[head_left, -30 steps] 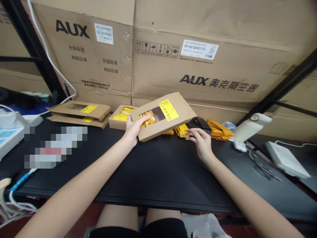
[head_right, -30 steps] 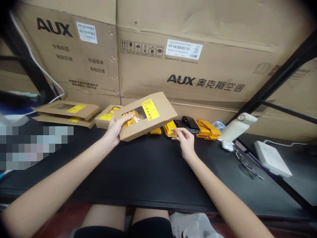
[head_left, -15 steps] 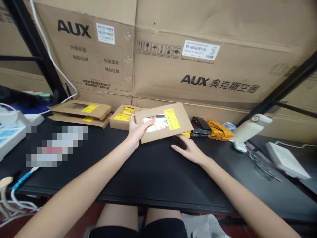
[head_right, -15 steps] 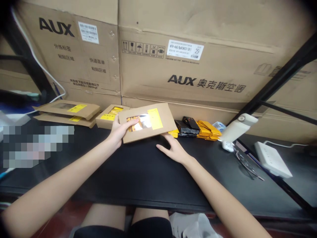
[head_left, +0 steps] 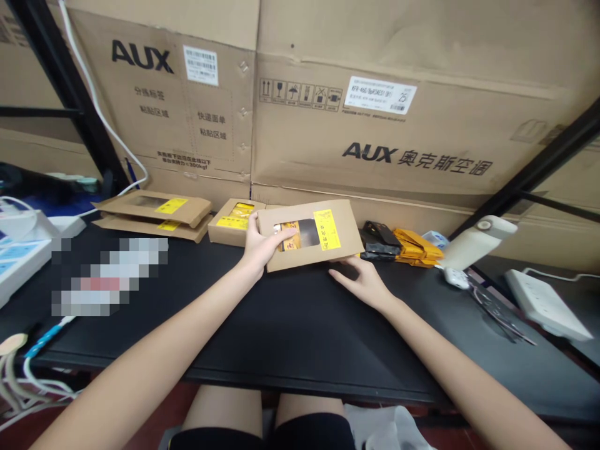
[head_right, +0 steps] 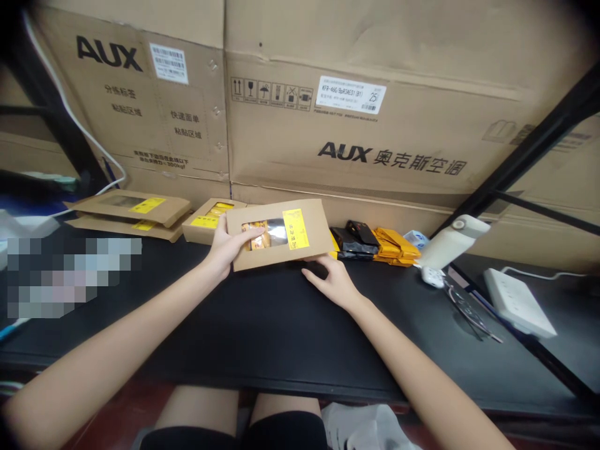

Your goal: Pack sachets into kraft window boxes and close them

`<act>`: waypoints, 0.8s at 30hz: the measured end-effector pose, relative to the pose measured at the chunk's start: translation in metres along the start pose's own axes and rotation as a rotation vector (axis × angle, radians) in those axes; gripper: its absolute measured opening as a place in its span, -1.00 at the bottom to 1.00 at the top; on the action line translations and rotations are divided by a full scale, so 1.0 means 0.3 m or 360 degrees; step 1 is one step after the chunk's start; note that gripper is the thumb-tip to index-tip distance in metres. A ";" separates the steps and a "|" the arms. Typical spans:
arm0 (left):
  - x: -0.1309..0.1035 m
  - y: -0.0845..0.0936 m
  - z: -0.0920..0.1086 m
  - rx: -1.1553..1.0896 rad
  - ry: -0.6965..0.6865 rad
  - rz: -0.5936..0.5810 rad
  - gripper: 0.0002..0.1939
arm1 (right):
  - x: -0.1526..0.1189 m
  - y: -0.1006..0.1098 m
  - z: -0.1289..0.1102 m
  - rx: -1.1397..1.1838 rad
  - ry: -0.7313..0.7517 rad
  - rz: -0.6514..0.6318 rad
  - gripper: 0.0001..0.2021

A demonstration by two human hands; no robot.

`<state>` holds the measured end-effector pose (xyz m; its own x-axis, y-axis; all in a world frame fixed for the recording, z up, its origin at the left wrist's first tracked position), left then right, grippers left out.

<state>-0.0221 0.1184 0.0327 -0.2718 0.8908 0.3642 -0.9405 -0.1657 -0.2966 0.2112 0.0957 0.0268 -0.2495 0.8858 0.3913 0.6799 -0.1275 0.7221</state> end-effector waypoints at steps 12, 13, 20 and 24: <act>0.000 0.009 -0.004 -0.0041 -0.0007 0.0044 -0.30 | -0.005 0.048 -0.020 -0.0073 -0.0007 0.0148 -0.75; 0.001 0.009 -0.004 -0.0040 -0.0010 0.0042 -0.30 | -0.006 0.036 -0.028 -0.0099 0.0030 0.0103 -0.71; -0.003 0.007 -0.001 -0.0034 -0.0008 0.0046 -0.28 | -0.019 -0.067 -0.040 -0.0191 0.0089 -0.0302 -0.52; -0.003 0.009 0.000 -0.0052 -0.0018 0.0068 -0.29 | -0.010 -0.048 -0.039 -0.0105 0.0036 -0.0264 -0.63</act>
<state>-0.0244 0.1172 0.0317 -0.3138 0.8783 0.3606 -0.9210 -0.1892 -0.3406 0.1942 0.0897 0.0219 -0.3701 0.8871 0.2759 0.5819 -0.0101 0.8132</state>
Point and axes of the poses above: each hand's wrist, its own x-axis towards the middle knuckle, its own y-axis out of the back of the hand, z = x × y, the point moved 10 cm from there along x, towards the middle knuckle, and after that the axes turned 12 degrees about -y, right-handed, at the moved point
